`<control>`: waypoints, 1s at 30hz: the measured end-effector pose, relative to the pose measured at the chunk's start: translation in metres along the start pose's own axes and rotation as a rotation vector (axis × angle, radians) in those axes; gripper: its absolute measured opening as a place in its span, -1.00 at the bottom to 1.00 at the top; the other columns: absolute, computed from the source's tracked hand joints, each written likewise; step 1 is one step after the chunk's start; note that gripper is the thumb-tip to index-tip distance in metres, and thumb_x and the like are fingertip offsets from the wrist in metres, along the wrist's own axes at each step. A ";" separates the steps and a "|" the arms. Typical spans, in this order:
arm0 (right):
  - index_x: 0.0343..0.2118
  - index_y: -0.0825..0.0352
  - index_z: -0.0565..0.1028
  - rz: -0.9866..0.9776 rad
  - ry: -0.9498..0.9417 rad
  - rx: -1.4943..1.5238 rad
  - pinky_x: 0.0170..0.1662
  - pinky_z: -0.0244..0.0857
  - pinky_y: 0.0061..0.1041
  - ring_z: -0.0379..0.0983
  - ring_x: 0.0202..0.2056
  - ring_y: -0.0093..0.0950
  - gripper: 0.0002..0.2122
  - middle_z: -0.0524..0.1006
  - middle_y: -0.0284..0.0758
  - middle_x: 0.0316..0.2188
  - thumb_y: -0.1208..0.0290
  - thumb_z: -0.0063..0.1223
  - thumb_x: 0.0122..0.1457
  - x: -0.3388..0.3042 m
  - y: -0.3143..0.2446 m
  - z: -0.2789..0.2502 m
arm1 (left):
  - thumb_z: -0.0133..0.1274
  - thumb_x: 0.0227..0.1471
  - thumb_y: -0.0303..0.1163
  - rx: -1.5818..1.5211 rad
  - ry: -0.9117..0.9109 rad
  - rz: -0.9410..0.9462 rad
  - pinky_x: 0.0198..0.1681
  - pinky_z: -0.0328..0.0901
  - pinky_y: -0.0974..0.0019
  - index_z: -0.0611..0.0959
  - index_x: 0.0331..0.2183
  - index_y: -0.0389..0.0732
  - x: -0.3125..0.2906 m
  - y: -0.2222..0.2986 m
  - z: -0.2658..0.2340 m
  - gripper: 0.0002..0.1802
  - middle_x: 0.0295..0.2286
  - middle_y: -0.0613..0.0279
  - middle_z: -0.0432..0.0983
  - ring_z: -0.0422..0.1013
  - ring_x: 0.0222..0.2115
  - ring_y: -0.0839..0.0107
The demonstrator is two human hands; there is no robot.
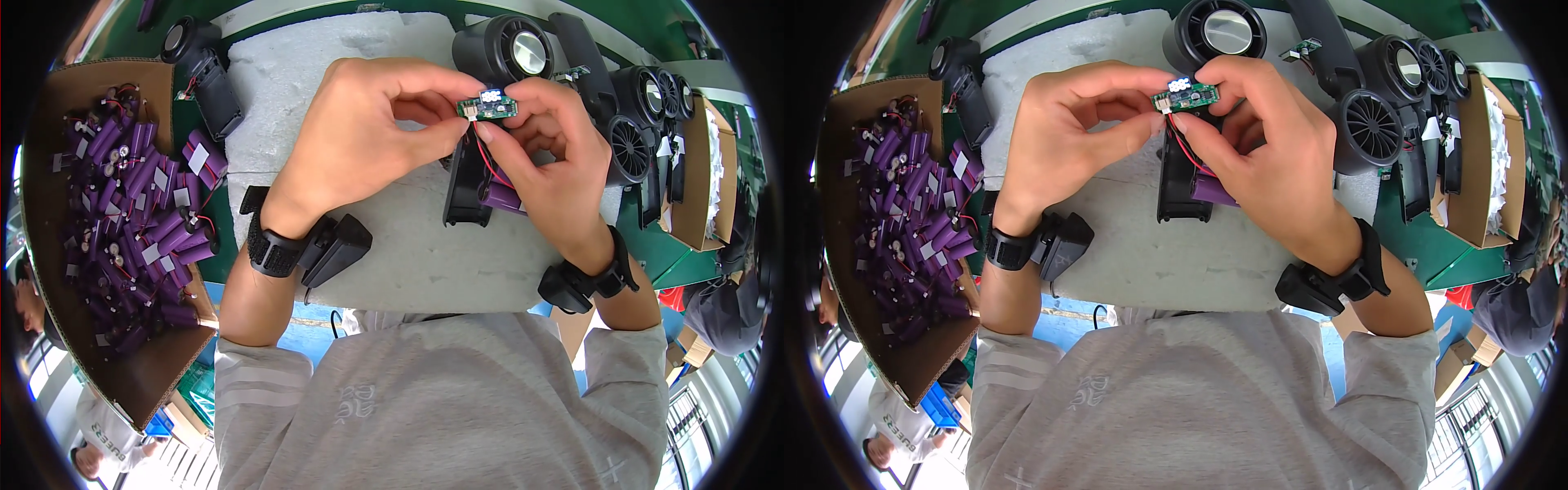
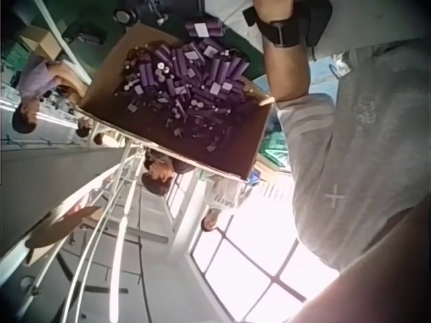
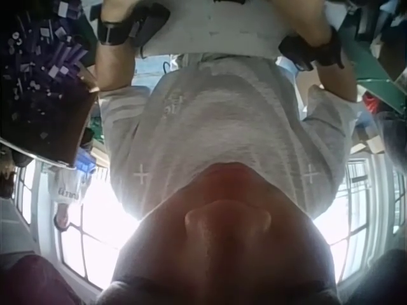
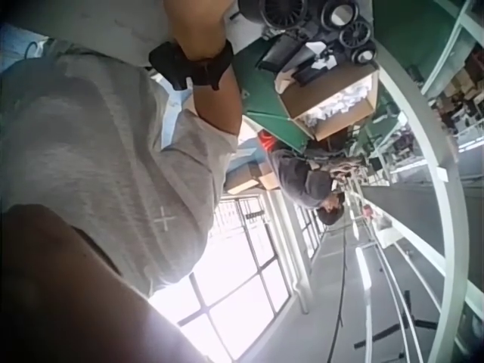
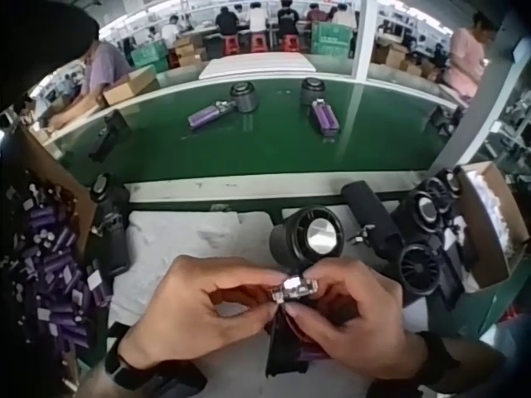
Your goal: Assembling electronic components involving batteries, circuit boards, and wiring connectors.
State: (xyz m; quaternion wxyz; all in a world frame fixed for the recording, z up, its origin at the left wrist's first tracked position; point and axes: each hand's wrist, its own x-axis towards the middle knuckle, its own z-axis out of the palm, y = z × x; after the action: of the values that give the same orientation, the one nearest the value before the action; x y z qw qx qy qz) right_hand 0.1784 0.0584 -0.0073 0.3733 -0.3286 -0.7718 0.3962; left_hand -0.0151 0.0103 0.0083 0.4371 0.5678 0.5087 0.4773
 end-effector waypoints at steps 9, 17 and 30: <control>-0.08 0.35 0.52 -0.008 0.012 -0.025 -0.49 0.26 -0.81 0.37 -0.52 -0.79 -0.62 0.45 -0.46 -0.46 0.67 0.29 -0.02 0.002 -0.003 -0.002 | 0.17 -0.06 -0.63 -0.170 -0.044 -0.207 -0.30 0.42 0.50 0.69 -0.23 -0.34 0.000 0.005 -0.003 -0.74 -0.42 0.20 0.62 0.49 -0.40 0.59; -0.10 0.33 0.58 -0.103 -0.001 -0.103 -0.54 0.20 -0.83 0.33 -0.54 -0.81 -0.61 0.41 -0.48 -0.47 0.69 0.30 -0.07 0.003 0.002 -0.003 | 0.17 -0.10 -0.65 -0.122 0.001 -0.001 -0.31 0.44 0.46 0.70 -0.27 -0.33 -0.001 -0.004 0.003 -0.76 -0.45 0.21 0.61 0.52 -0.42 0.54; -0.16 0.33 0.60 -0.053 -0.008 -0.039 -0.57 0.16 -0.83 0.30 -0.56 -0.81 -0.64 0.42 -0.48 -0.49 0.70 0.30 -0.11 0.005 0.004 -0.003 | 0.17 -0.15 -0.68 0.050 0.007 0.082 -0.34 0.46 0.45 0.70 -0.30 -0.31 -0.002 -0.007 0.004 -0.74 -0.44 0.17 0.58 0.53 -0.45 0.46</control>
State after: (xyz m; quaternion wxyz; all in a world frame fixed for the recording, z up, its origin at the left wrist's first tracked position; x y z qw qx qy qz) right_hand 0.1794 0.0650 -0.0078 0.3740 -0.3136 -0.7893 0.3726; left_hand -0.0122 0.0092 0.0009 0.4008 0.5973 0.4982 0.4841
